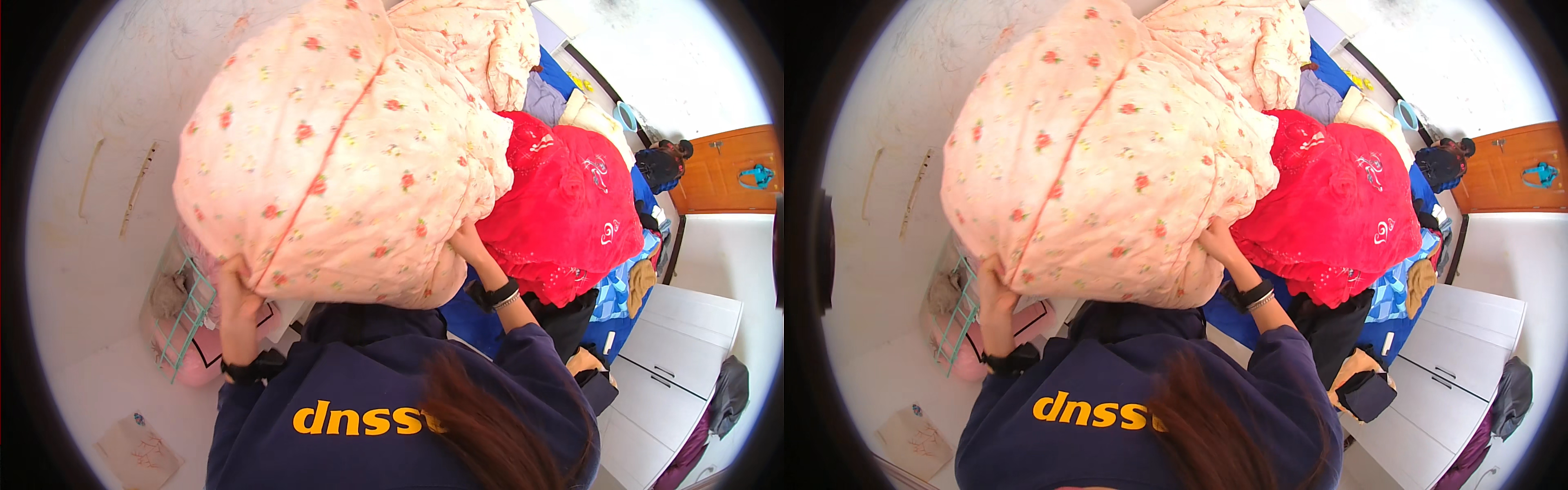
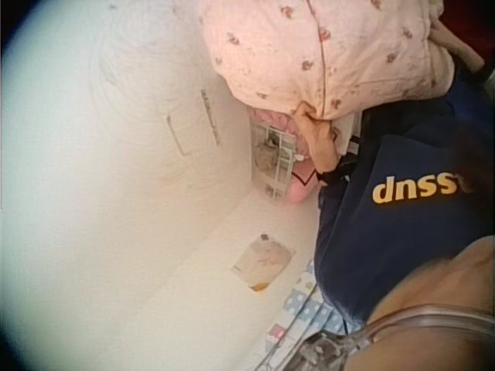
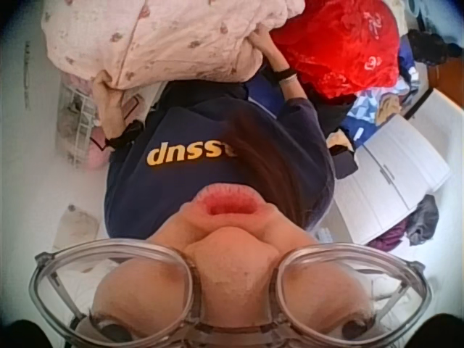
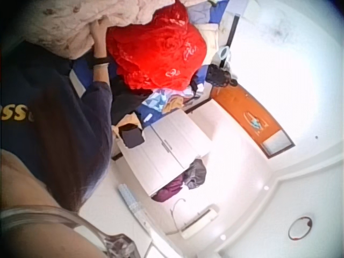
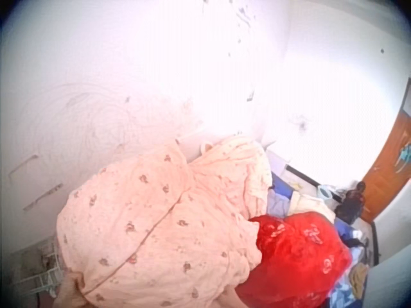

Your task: The person cleans a bedroom by wiping down the headboard of a bed with a cloth, moving several bags and pillows aside to reach surfaces, and rearranging bedding.

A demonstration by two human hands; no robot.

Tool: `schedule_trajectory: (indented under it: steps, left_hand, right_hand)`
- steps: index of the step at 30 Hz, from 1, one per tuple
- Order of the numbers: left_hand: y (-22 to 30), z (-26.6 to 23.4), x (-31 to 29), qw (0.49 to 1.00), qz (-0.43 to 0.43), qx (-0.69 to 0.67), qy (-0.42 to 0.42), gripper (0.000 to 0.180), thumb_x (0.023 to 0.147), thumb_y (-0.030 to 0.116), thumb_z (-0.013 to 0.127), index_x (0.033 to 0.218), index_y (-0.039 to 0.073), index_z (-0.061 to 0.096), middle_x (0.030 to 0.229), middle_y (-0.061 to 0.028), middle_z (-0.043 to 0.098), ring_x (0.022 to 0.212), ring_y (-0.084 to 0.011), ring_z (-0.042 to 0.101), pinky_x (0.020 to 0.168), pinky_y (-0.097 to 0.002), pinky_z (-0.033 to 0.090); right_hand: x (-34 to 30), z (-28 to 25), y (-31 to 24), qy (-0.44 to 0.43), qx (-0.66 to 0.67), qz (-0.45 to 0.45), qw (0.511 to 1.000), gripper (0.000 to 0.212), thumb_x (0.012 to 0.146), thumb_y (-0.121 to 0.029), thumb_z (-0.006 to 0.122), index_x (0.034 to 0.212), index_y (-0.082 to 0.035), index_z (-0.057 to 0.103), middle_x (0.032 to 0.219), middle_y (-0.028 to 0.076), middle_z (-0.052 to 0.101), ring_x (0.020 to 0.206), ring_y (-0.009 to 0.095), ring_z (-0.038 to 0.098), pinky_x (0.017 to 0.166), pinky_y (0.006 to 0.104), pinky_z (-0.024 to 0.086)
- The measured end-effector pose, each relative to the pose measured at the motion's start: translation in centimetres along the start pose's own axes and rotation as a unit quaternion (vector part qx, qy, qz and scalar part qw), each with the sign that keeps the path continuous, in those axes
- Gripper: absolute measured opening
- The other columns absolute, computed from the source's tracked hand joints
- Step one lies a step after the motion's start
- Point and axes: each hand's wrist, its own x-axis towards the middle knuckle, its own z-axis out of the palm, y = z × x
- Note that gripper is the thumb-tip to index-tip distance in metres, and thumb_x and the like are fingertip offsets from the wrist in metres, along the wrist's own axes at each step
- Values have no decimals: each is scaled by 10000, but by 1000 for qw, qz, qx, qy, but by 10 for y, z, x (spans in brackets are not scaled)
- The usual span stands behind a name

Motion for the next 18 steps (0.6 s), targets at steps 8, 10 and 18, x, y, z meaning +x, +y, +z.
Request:
schedule_trajectory:
  steps: [8,10,18]
  left_hand:
    - [28,-25,-41,1000,2,24,4,455,457,-40,342,876,-75,518,958,-154,555,884,-264,546,801,-354,459]
    - [18,-9,-28,1000,-2,20,16,423,456,-43,345,844,-71,512,940,-152,553,892,-269,538,805,-358,458]
    - [-4,-5,48,992,-80,-10,94,466,473,-7,368,916,-54,504,1024,-148,541,934,-290,525,843,-380,433]
  right_hand:
    - [-17,12,-33,-218,-237,-83,943,560,668,-184,623,1165,-2,440,1234,169,414,1139,293,398,959,352,296]
    - [-5,-2,-29,-229,-238,-104,938,539,677,-168,616,1157,2,440,1198,158,439,1088,273,433,922,345,332]
    - [87,-107,-3,-278,-77,280,916,238,835,-191,435,918,-10,566,687,34,551,612,124,545,568,240,459]
